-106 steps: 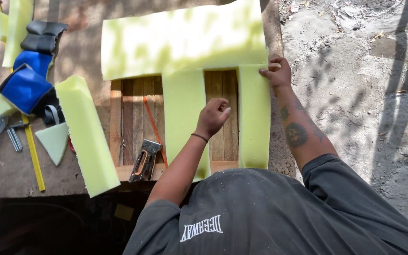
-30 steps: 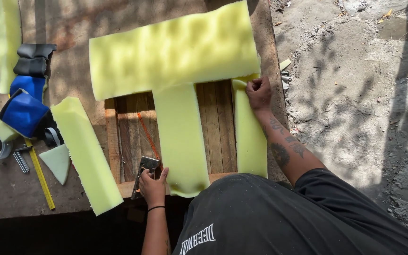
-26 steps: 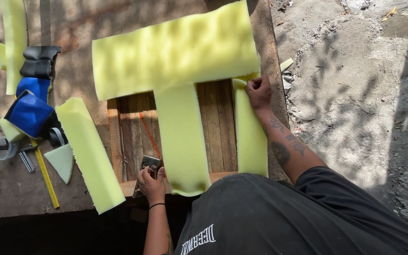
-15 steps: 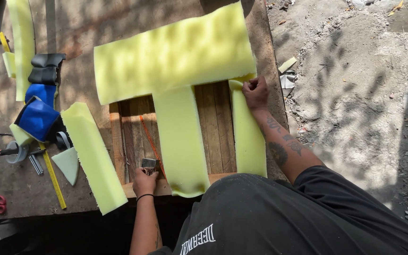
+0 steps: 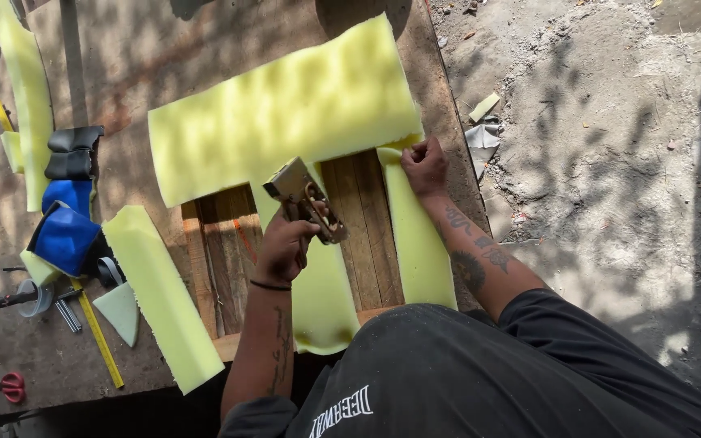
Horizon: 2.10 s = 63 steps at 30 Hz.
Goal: Attaching foam padding to a wooden frame using a staple gun and scissors.
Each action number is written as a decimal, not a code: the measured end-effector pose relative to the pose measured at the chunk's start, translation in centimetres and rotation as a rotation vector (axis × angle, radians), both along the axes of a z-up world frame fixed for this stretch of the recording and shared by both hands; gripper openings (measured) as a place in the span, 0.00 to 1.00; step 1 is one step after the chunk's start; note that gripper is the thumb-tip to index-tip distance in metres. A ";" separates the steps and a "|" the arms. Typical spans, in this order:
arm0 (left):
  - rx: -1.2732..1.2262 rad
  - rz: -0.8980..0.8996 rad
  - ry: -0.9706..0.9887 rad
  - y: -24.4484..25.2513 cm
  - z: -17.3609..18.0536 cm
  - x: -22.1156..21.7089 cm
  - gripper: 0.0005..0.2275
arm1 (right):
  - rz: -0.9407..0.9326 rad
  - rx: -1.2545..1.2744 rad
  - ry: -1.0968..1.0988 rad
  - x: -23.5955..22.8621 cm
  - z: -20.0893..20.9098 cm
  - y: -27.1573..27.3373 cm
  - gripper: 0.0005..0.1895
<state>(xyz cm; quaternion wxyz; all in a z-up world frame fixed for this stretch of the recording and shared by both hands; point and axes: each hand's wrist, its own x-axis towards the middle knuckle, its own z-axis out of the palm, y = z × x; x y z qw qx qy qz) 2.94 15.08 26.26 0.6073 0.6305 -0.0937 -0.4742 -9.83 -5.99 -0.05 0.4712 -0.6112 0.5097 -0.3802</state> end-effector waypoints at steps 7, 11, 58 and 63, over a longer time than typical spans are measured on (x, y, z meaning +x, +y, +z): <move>0.507 -0.831 -0.902 -15.1 -11.3 2.0 0.11 | -0.001 0.008 0.019 0.1 -0.1 0.0 0.07; 0.730 -1.071 -1.034 -19.2 -15.4 2.2 0.16 | -0.025 0.109 0.095 0.3 -0.6 -0.1 0.07; 0.613 -0.897 -0.690 -15.7 -12.1 2.3 0.17 | -0.053 0.189 -0.011 0.4 -0.7 -1.0 0.09; 0.703 -0.571 -0.658 -5.9 -1.2 3.9 0.15 | 0.121 -0.127 0.004 -0.4 3.3 -0.3 0.08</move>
